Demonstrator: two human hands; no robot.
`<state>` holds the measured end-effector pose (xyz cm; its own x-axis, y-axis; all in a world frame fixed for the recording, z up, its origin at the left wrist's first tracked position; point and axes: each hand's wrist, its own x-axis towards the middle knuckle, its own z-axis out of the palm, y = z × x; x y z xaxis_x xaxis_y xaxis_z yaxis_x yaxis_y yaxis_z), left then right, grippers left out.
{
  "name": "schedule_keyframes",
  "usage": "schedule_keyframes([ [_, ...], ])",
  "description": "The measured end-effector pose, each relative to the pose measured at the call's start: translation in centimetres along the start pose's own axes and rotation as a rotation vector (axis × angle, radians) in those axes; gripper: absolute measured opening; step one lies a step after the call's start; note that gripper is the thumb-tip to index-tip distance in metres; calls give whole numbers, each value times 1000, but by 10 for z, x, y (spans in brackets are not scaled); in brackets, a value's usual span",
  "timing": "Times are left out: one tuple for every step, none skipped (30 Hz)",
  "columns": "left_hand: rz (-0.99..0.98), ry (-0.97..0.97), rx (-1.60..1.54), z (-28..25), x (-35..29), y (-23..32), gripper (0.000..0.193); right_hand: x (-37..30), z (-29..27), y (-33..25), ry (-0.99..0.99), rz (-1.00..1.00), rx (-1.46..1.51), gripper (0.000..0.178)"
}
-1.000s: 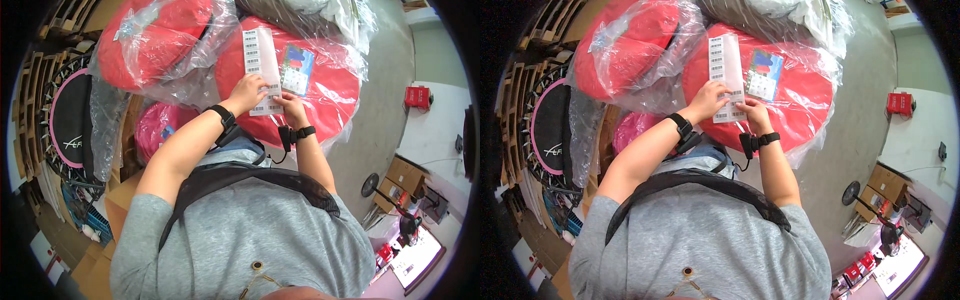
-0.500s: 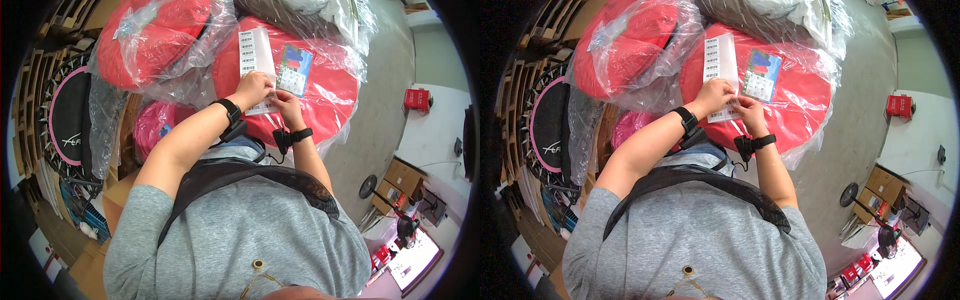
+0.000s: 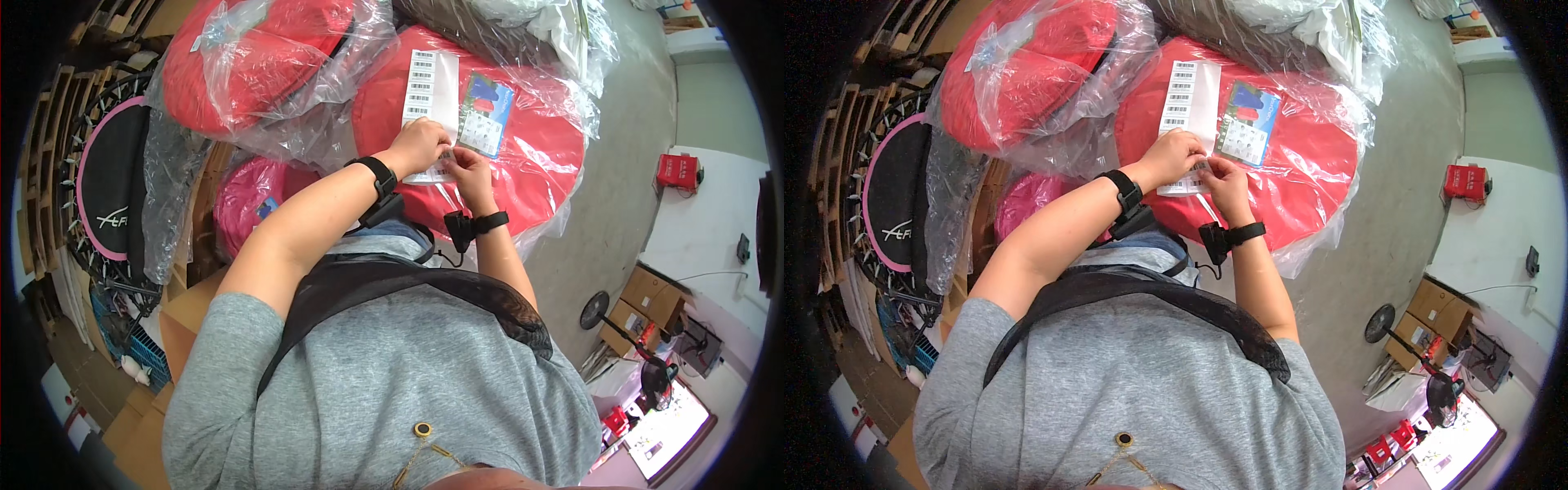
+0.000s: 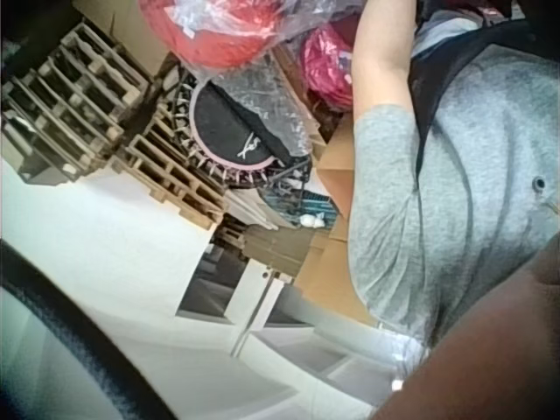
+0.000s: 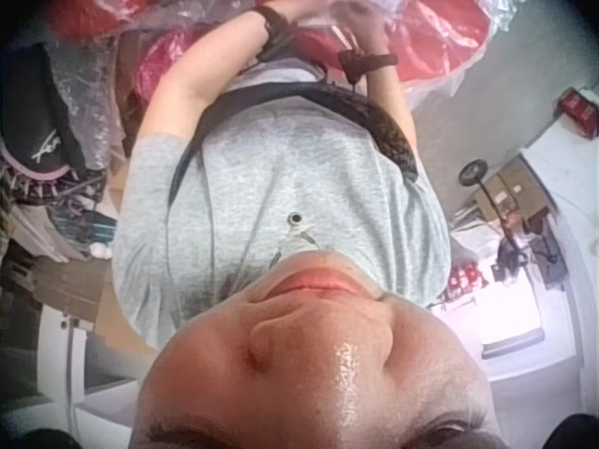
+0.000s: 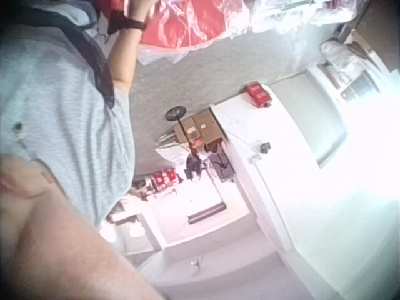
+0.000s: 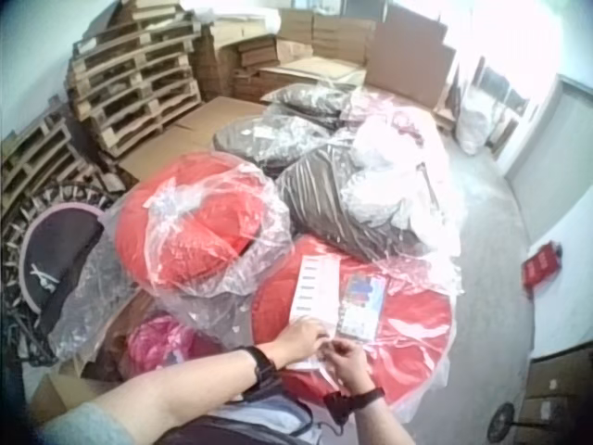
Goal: The person assembles a cardboard box and then repeatedly picks up pink circular items wrapped in plastic. They peel a label from a sheet and affix it to each item before placing it into the box. The process is repeated for several items.
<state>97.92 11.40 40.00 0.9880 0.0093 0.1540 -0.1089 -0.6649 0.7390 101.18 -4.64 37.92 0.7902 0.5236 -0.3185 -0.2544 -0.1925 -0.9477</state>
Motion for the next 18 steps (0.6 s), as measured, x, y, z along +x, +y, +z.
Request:
schedule_keyframes([
  [-12,9,10,0,0,0,12,-2,2,-2,8,-4,8,20],
  [-25,18,19,0,-1,1,12,-3,4,-3,16,-9,15,20],
  [-37,27,29,0,-1,1,12,-3,5,-3,21,-9,1,20],
  [-49,63,14,1,-1,-1,12,-3,5,-3,25,-10,-15,21],
  [-60,98,-1,4,-1,-4,12,-2,6,-4,30,-11,-31,21],
  [-71,134,-15,5,-2,-7,12,-2,7,-5,40,0,-12,21],
  [-172,146,-98,5,-2,-5,12,-3,8,-5,52,12,6,22],
  [-273,158,-181,4,-2,-4,12,-3,9,-6,64,23,24,22],
  [-375,170,-264,3,-2,-3,12,-2,9,-3,92,18,34,21],
  [-430,192,-334,3,-1,-3,13,0,8,0,122,12,42,21],
  [-485,213,-405,1,0,-3,13,1,7,2,152,6,50,21],
  [-540,235,-476,0,1,-4,14,1,5,3,162,9,45,22],
  [-568,277,-542,-1,2,-4,14,1,4,3,170,12,39,22],
  [-595,320,-608,-2,3,-5,14,1,3,4,178,15,33,23],
  [-622,364,-675,-4,3,-6,15,2,2,7,214,15,30,24],
  [-647,407,-743,-6,4,-5,15,3,1,10,250,15,27,25],
  [-597,410,-679,-9,3,-6,14,4,0,13,286,15,24,26],
  [-547,414,-614,-13,1,-7,12,4,-2,16,442,-125,-290,28],
])
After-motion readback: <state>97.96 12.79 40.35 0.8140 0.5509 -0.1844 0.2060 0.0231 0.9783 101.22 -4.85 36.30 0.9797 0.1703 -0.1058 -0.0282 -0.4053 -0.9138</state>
